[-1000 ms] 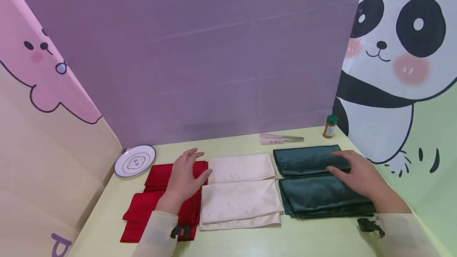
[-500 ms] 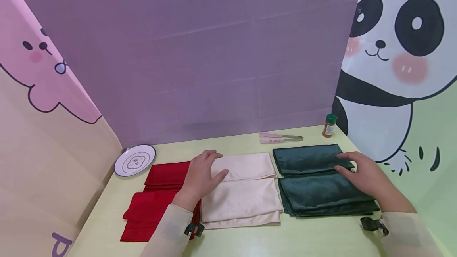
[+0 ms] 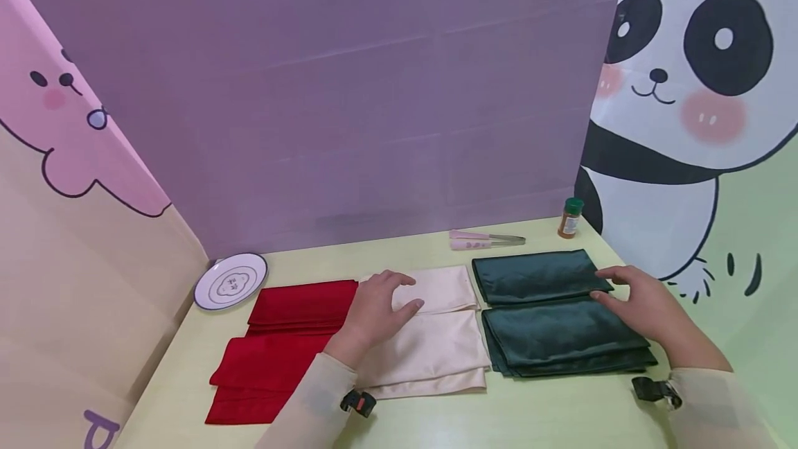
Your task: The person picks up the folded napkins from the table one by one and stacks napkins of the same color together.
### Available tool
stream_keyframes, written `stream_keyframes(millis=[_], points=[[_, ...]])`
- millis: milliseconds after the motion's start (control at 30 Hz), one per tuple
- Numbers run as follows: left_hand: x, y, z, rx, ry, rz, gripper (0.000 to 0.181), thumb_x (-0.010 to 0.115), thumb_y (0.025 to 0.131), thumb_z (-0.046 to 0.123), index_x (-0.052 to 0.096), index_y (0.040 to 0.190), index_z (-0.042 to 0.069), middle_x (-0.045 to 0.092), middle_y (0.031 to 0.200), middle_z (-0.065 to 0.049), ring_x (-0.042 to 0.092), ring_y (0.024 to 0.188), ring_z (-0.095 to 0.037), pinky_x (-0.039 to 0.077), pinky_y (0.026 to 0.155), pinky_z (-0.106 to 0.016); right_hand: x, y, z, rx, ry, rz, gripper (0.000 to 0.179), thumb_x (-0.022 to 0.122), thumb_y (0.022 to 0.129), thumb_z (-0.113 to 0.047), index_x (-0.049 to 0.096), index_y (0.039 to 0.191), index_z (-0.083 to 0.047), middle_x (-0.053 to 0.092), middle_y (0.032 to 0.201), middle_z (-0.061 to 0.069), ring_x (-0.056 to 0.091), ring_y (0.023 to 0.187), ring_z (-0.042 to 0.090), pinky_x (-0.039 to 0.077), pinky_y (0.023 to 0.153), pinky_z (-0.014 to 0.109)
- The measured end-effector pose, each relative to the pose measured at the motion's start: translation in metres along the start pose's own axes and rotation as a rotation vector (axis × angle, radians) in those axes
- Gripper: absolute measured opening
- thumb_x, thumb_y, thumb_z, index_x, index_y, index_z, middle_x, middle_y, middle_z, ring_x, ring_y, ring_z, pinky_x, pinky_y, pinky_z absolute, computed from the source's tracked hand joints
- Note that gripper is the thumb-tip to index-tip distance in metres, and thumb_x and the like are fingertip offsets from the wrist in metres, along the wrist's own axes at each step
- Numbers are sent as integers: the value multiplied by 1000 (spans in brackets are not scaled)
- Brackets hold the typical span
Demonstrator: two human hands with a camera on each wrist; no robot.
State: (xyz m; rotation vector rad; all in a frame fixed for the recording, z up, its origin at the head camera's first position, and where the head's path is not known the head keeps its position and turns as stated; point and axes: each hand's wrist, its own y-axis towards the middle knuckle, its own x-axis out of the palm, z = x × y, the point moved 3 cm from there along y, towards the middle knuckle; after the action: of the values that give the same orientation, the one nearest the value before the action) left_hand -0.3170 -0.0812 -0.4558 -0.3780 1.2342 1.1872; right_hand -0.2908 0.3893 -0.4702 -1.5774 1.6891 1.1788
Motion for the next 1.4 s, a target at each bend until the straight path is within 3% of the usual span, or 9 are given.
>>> stream_keyframes(millis=[400, 767, 1033, 1400], points=[[30, 16, 25, 16, -72, -72, 34, 70, 100, 43, 70, 129, 24, 69, 124, 6, 62, 118, -16, 47, 105, -45, -3, -3, 15, 84, 1, -73, 54, 76, 97, -29, 60, 134, 7, 58, 133, 35, 55, 119, 56, 50, 90, 71], [51, 25, 51, 36, -134, -116, 33, 72, 99, 37, 70, 129, 23, 70, 124, 8, 64, 113, -17, 49, 101, -41, -4, -7, 22, 111, -3, -116, 50, 76, 96, -27, 63, 129, 9, 67, 118, 31, 65, 106, 50, 57, 81, 61], [72, 30, 57, 4, -140, -163, 34, 73, 99, 38, 71, 131, 25, 70, 125, 12, 64, 113, -15, 49, 101, -39, 1, -6, 28, 92, -10, -131, 43, 78, 95, -21, 66, 123, 10, 70, 111, 30, 69, 97, 44, 58, 79, 60], [83, 31, 73, 17, -116, -175, 33, 75, 97, 38, 73, 128, 26, 71, 121, 12, 61, 107, -13, 49, 97, -34, 5, -6, 34, 69, -38, -150, 46, 80, 91, -19, 66, 121, 13, 71, 102, 23, 69, 89, 37, 57, 77, 58]])
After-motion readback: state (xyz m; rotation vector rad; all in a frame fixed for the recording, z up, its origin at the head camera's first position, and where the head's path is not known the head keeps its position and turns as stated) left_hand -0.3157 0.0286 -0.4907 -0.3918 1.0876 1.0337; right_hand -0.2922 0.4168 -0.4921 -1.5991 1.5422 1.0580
